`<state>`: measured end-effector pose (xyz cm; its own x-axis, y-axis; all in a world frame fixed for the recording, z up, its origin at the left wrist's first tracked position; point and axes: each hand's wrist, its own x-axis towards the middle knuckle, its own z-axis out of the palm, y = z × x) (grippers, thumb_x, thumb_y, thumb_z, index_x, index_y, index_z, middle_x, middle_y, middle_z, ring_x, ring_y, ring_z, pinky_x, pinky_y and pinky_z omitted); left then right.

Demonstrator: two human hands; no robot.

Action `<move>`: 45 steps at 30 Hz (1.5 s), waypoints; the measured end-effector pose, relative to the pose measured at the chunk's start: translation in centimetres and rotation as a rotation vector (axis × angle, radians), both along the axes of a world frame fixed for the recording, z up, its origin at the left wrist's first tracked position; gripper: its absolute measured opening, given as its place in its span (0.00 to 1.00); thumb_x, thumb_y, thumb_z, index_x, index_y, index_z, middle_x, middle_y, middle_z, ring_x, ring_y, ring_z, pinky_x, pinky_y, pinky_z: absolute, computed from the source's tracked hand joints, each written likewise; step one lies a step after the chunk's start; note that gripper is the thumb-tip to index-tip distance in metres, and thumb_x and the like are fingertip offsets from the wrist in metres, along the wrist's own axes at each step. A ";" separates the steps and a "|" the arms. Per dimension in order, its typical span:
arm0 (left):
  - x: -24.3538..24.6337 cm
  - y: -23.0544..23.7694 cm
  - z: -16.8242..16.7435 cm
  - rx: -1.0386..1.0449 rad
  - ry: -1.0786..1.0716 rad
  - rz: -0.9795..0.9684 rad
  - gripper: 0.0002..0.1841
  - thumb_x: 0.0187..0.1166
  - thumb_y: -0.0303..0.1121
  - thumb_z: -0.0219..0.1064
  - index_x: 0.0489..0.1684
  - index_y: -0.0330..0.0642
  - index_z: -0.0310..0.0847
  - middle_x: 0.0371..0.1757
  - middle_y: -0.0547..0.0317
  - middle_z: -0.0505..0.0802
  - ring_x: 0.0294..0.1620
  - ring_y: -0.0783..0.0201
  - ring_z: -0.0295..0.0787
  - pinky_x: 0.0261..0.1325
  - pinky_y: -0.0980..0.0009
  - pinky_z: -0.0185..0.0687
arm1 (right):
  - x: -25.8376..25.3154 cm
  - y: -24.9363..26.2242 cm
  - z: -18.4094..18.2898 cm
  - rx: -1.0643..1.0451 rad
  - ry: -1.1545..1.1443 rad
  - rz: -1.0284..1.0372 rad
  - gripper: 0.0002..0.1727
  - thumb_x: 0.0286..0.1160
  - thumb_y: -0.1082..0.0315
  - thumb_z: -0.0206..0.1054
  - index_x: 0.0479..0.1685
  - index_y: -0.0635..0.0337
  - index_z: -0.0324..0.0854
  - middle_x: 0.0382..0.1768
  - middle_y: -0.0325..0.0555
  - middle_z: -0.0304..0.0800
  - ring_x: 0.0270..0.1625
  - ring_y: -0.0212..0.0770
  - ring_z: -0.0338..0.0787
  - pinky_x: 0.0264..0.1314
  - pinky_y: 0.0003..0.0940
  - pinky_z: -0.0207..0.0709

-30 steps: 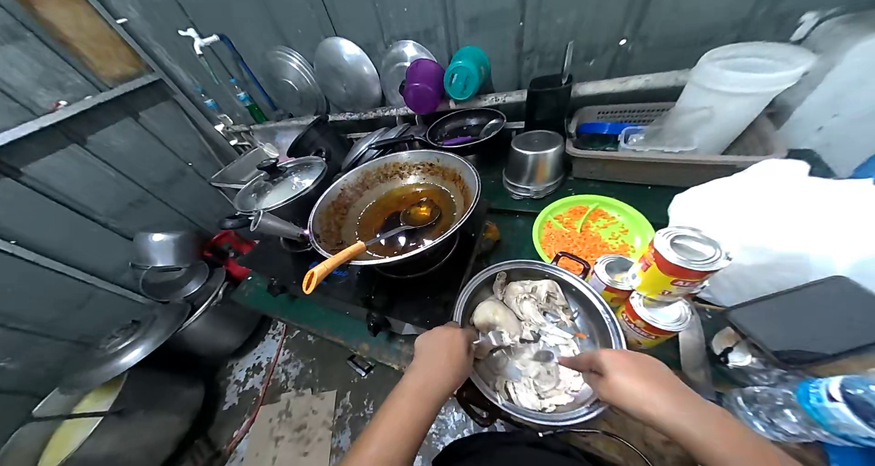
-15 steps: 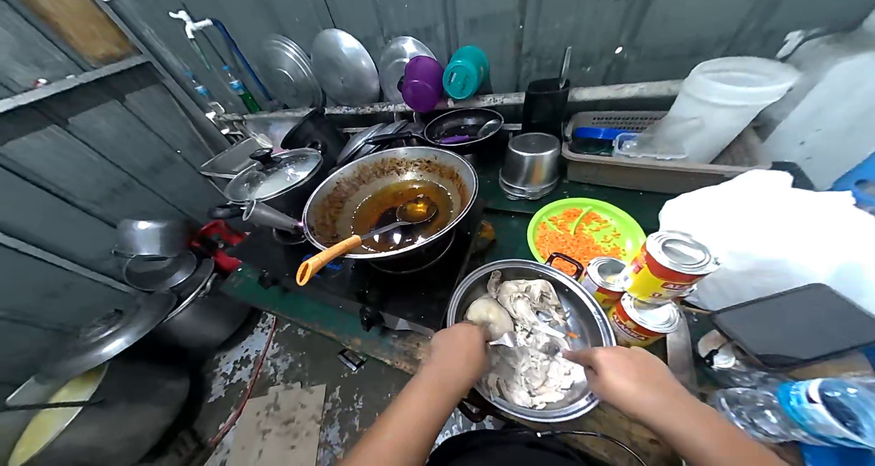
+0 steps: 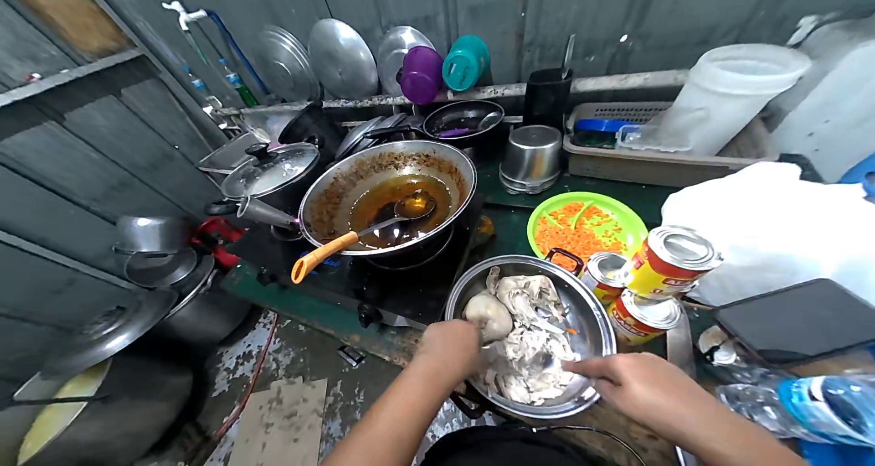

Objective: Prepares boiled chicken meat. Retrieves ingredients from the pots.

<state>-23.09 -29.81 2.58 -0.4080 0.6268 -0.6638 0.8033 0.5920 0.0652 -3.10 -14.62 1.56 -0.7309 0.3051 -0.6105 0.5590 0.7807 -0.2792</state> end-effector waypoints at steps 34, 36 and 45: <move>0.5 1.1 -2.7 -0.053 0.040 -0.025 0.18 0.89 0.41 0.56 0.67 0.48 0.85 0.69 0.43 0.89 0.72 0.39 0.85 0.65 0.33 0.79 | -1.4 -2.0 -1.4 0.067 -0.010 0.009 0.28 0.87 0.64 0.52 0.82 0.27 0.77 0.60 0.56 0.94 0.67 0.63 0.89 0.77 0.67 0.67; 0.6 1.4 -2.8 -0.055 0.045 -0.037 0.18 0.88 0.40 0.56 0.67 0.48 0.86 0.70 0.44 0.89 0.72 0.40 0.85 0.65 0.33 0.79 | -1.8 -2.4 -2.1 0.096 -0.051 0.000 0.29 0.87 0.63 0.51 0.84 0.25 0.74 0.60 0.55 0.94 0.68 0.61 0.89 0.77 0.65 0.67; 0.6 1.2 -3.1 -0.040 0.046 -0.049 0.18 0.88 0.40 0.55 0.69 0.49 0.85 0.70 0.44 0.89 0.72 0.39 0.85 0.65 0.32 0.79 | -1.8 -3.1 -1.8 0.074 -0.052 0.021 0.28 0.85 0.64 0.52 0.81 0.26 0.78 0.61 0.54 0.94 0.68 0.61 0.89 0.75 0.67 0.68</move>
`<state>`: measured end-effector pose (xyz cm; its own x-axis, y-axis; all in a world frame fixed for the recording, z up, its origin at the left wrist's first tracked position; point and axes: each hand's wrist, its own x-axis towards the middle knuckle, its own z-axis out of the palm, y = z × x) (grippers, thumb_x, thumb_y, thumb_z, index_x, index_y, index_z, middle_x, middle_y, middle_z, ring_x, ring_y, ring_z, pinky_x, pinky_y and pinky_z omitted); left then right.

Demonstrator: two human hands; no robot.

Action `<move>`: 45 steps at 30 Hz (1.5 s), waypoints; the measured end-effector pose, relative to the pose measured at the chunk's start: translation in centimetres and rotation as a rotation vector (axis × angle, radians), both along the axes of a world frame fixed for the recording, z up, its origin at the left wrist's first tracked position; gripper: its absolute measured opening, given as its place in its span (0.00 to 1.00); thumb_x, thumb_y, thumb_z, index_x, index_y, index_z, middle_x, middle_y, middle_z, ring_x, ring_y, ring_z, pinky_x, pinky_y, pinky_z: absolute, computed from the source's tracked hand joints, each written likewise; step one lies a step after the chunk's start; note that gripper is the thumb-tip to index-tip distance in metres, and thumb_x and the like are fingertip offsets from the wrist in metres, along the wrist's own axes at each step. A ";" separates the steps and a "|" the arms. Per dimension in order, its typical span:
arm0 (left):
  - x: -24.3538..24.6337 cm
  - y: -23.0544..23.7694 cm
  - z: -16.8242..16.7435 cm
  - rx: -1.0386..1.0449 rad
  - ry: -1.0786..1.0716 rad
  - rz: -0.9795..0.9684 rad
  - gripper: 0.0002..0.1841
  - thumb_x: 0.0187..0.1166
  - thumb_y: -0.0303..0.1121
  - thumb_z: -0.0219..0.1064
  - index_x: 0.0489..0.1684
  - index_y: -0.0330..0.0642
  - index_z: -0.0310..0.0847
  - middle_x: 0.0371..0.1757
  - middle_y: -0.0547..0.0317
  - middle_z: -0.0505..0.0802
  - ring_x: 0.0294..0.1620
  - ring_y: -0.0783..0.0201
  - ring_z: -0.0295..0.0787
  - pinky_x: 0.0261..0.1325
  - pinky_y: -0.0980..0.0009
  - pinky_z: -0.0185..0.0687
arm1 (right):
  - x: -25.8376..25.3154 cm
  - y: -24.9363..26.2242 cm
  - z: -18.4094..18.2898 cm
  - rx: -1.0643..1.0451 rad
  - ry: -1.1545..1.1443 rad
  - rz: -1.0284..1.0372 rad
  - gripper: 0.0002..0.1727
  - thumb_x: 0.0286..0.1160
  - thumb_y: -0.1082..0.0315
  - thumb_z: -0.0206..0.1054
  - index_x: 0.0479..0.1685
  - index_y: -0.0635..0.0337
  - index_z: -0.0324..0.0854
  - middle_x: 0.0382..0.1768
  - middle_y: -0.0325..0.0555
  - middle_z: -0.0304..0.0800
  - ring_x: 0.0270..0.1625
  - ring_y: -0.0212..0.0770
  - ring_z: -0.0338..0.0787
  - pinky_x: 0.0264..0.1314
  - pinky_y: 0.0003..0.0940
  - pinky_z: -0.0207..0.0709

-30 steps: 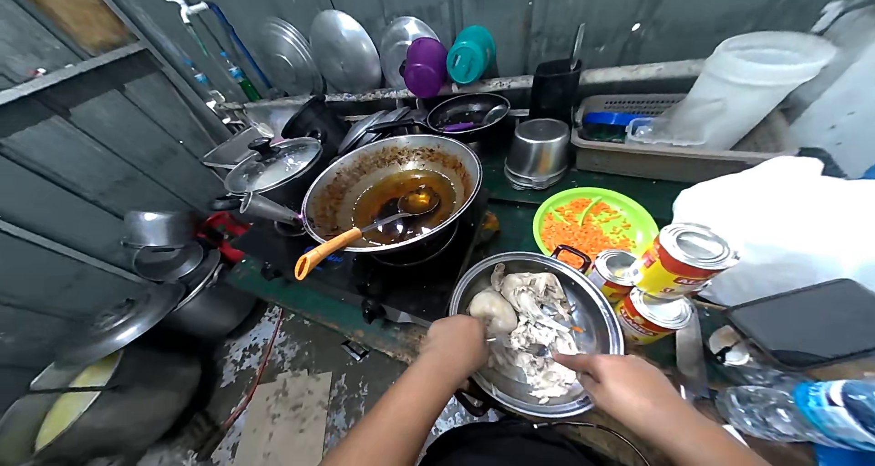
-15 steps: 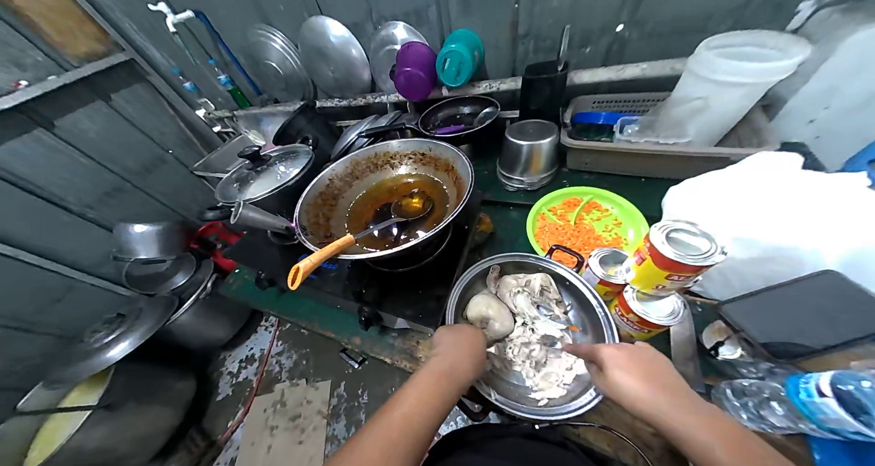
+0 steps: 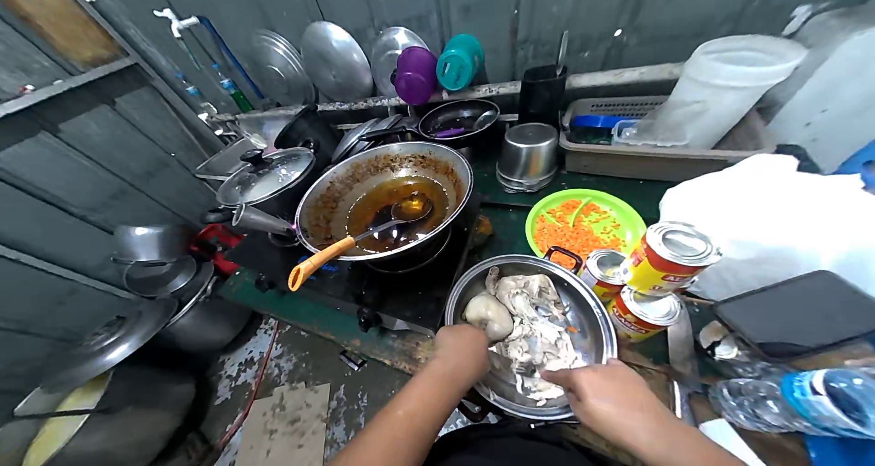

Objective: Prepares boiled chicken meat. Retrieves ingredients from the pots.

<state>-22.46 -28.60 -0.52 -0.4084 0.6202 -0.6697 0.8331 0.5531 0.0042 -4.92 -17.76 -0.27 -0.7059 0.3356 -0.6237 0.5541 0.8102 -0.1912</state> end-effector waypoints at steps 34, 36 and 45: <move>-0.1 -1.1 2.6 -0.065 0.109 0.022 0.15 0.89 0.34 0.56 0.60 0.39 0.86 0.66 0.40 0.90 0.68 0.38 0.87 0.60 0.35 0.82 | -2.4 -1.1 -0.7 -0.029 0.037 0.012 0.29 0.85 0.65 0.51 0.83 0.28 0.76 0.62 0.56 0.93 0.69 0.62 0.88 0.78 0.66 0.67; -0.2 -0.9 2.7 -0.059 0.107 0.028 0.16 0.89 0.37 0.55 0.60 0.41 0.86 0.66 0.41 0.90 0.68 0.39 0.87 0.61 0.35 0.82 | -2.3 -0.8 -0.9 -0.020 0.028 -0.002 0.29 0.86 0.64 0.51 0.83 0.26 0.75 0.63 0.55 0.93 0.69 0.61 0.88 0.78 0.65 0.67; -0.1 -0.6 1.4 -0.066 0.056 0.033 0.17 0.87 0.40 0.57 0.64 0.46 0.87 0.68 0.43 0.90 0.70 0.40 0.86 0.64 0.34 0.81 | -1.5 -0.8 -0.3 -0.034 0.010 -0.021 0.30 0.87 0.64 0.50 0.85 0.25 0.73 0.62 0.54 0.93 0.69 0.60 0.88 0.77 0.65 0.69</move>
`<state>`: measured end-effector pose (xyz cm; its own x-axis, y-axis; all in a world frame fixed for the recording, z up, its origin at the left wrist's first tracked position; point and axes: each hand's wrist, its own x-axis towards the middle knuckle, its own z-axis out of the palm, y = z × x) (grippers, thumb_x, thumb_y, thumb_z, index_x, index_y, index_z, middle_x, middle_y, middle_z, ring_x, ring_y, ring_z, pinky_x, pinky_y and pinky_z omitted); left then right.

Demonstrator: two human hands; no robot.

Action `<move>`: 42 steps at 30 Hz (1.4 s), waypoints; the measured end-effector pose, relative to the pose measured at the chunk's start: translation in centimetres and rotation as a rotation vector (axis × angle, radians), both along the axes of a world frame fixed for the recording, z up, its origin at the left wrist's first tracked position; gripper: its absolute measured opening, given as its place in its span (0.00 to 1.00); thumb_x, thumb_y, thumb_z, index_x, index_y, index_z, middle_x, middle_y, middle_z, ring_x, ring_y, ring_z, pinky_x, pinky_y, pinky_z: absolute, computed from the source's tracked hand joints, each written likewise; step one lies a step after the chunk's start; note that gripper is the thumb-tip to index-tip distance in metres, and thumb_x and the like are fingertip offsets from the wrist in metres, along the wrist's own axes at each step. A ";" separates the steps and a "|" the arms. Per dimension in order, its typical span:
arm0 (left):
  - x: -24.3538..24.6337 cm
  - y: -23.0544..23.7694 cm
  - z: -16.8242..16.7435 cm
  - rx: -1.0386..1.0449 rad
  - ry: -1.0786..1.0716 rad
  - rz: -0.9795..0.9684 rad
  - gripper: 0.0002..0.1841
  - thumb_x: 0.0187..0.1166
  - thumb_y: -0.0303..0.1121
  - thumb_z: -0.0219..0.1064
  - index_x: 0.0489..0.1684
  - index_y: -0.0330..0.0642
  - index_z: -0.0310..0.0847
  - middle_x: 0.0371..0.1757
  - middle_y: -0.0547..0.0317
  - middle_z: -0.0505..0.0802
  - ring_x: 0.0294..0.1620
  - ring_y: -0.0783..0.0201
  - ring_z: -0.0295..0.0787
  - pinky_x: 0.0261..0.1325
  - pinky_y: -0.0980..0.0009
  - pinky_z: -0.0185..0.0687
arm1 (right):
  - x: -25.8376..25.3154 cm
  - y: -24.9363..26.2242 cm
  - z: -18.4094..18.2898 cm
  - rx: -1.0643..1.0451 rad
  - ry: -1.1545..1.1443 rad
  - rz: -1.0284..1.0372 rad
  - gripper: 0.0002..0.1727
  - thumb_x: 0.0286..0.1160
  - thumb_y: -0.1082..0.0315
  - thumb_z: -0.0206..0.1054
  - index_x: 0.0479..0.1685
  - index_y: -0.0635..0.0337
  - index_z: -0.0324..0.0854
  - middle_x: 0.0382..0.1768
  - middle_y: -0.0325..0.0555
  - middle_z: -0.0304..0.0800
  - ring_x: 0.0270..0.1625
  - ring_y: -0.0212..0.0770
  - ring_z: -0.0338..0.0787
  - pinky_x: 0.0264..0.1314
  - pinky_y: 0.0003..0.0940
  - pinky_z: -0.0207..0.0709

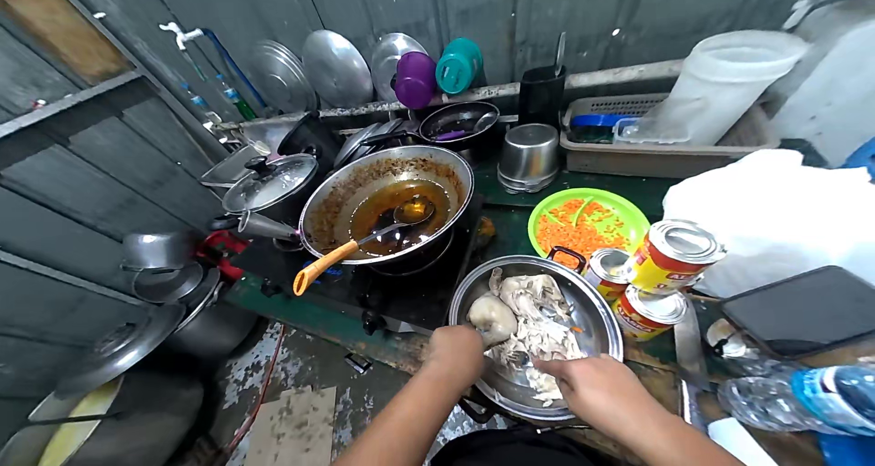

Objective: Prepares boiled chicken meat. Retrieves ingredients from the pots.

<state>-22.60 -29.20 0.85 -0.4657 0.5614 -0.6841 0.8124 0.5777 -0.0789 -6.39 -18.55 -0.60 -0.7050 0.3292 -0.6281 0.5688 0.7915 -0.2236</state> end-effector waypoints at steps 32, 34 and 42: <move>2.9 1.3 -0.3 0.031 -0.107 -0.117 0.17 0.88 0.41 0.57 0.64 0.48 0.87 0.66 0.42 0.90 0.69 0.37 0.86 0.62 0.31 0.80 | 2.1 3.8 1.0 0.003 -0.101 -0.058 0.25 0.84 0.60 0.57 0.78 0.31 0.81 0.69 0.53 0.90 0.73 0.62 0.85 0.72 0.70 0.72; 2.4 1.5 -0.7 0.034 -0.084 -0.092 0.17 0.88 0.42 0.57 0.64 0.48 0.87 0.67 0.43 0.90 0.69 0.38 0.86 0.62 0.31 0.80 | 2.3 2.7 0.6 -0.001 -0.088 -0.062 0.27 0.85 0.62 0.55 0.82 0.30 0.78 0.68 0.55 0.90 0.72 0.63 0.86 0.73 0.70 0.72; 3.1 0.9 -1.4 0.040 -0.057 -0.064 0.17 0.88 0.41 0.55 0.63 0.47 0.87 0.65 0.43 0.91 0.68 0.39 0.88 0.61 0.33 0.82 | 3.4 1.9 1.6 0.025 -0.090 -0.036 0.27 0.85 0.63 0.54 0.81 0.32 0.78 0.65 0.56 0.91 0.70 0.64 0.87 0.72 0.70 0.72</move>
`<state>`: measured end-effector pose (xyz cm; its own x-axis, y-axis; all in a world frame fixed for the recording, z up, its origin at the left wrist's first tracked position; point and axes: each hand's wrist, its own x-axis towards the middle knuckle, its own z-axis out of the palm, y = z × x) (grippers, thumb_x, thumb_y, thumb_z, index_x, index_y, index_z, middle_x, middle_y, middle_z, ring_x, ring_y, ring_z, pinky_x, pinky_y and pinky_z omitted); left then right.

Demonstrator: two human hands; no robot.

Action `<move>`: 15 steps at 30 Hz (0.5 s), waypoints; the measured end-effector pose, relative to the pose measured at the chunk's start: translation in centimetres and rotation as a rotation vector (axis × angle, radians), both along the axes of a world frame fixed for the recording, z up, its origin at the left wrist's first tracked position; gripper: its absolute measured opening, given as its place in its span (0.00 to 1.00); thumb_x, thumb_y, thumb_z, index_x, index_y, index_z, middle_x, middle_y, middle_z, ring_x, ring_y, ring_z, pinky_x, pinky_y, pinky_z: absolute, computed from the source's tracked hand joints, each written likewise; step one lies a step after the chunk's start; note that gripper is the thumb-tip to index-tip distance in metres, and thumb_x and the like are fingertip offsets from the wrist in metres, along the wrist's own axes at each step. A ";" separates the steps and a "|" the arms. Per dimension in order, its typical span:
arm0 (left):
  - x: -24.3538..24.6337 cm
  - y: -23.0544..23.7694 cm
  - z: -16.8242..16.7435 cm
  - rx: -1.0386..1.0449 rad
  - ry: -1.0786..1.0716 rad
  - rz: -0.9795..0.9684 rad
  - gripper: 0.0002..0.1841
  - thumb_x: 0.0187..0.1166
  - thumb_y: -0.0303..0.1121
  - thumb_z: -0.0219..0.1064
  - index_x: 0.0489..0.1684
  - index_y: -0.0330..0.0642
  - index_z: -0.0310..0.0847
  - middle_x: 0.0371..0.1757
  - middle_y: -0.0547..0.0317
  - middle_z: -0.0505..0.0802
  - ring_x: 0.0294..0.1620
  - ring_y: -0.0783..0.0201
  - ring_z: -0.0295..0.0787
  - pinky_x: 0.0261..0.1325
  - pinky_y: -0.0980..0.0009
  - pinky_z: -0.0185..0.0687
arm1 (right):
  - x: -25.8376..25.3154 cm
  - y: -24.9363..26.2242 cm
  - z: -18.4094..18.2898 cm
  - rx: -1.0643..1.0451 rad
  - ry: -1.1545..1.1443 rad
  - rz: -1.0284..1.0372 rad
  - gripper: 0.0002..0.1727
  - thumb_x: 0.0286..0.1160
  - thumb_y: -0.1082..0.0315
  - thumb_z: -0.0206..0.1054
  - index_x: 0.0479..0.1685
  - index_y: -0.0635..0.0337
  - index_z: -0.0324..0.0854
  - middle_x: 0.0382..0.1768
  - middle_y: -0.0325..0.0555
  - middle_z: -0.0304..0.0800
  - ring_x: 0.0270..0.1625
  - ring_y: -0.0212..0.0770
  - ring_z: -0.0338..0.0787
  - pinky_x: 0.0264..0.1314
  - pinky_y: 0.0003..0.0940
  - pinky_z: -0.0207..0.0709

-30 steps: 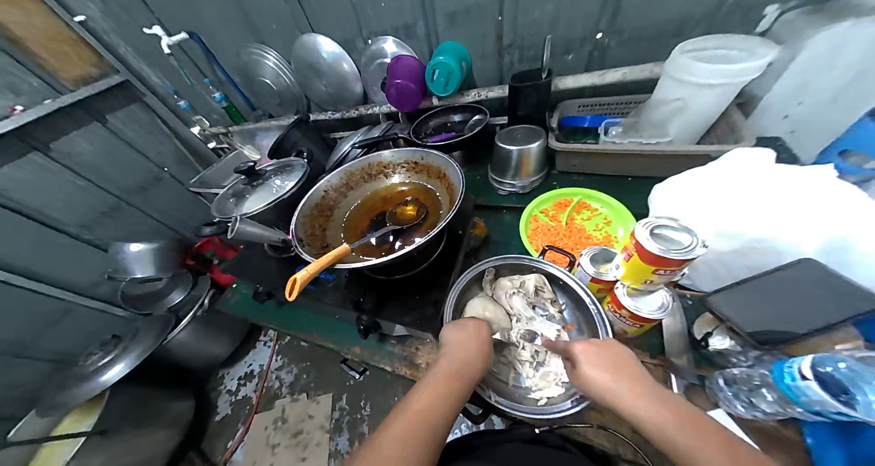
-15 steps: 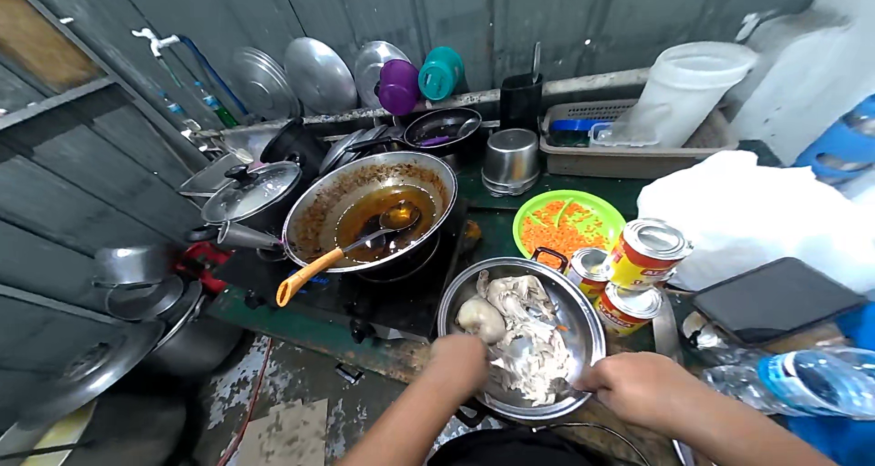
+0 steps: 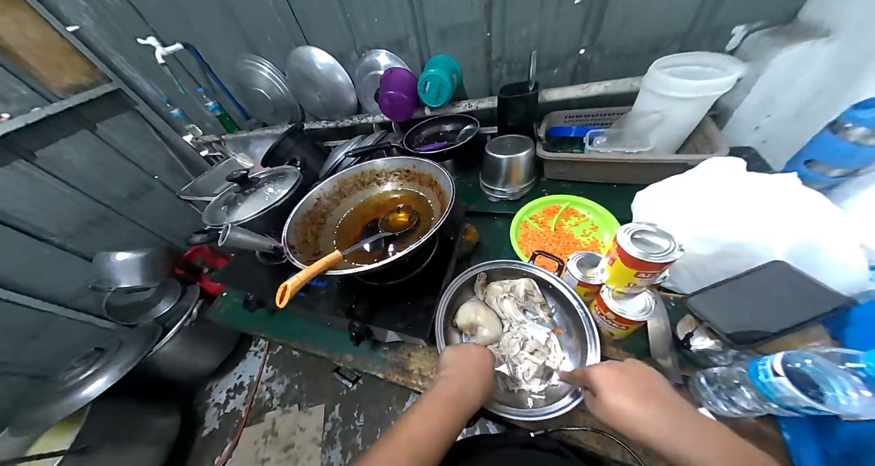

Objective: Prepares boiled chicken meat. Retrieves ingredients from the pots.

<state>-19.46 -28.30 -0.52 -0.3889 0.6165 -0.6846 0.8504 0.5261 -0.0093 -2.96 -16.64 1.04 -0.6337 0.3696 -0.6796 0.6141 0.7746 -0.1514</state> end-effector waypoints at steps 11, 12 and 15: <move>-0.9 -1.3 1.8 0.000 0.013 0.058 0.17 0.88 0.41 0.56 0.62 0.46 0.87 0.66 0.44 0.91 0.68 0.39 0.88 0.61 0.32 0.81 | -0.6 1.0 -0.2 0.015 -0.012 -0.065 0.25 0.85 0.61 0.56 0.80 0.39 0.80 0.67 0.61 0.89 0.71 0.67 0.86 0.69 0.72 0.73; -1.3 -1.4 2.1 -0.005 0.022 0.071 0.17 0.88 0.41 0.56 0.62 0.46 0.87 0.66 0.44 0.91 0.68 0.39 0.87 0.61 0.32 0.81 | -0.7 0.4 -0.2 -0.014 -0.027 -0.024 0.24 0.85 0.61 0.56 0.78 0.38 0.82 0.67 0.59 0.90 0.71 0.66 0.86 0.69 0.72 0.74; -2.4 -1.7 2.7 0.000 0.047 0.104 0.18 0.89 0.42 0.55 0.64 0.46 0.86 0.67 0.43 0.91 0.70 0.39 0.87 0.64 0.33 0.80 | -1.0 0.4 0.7 -0.064 0.027 -0.013 0.24 0.86 0.60 0.55 0.78 0.33 0.82 0.67 0.55 0.90 0.72 0.64 0.86 0.70 0.72 0.73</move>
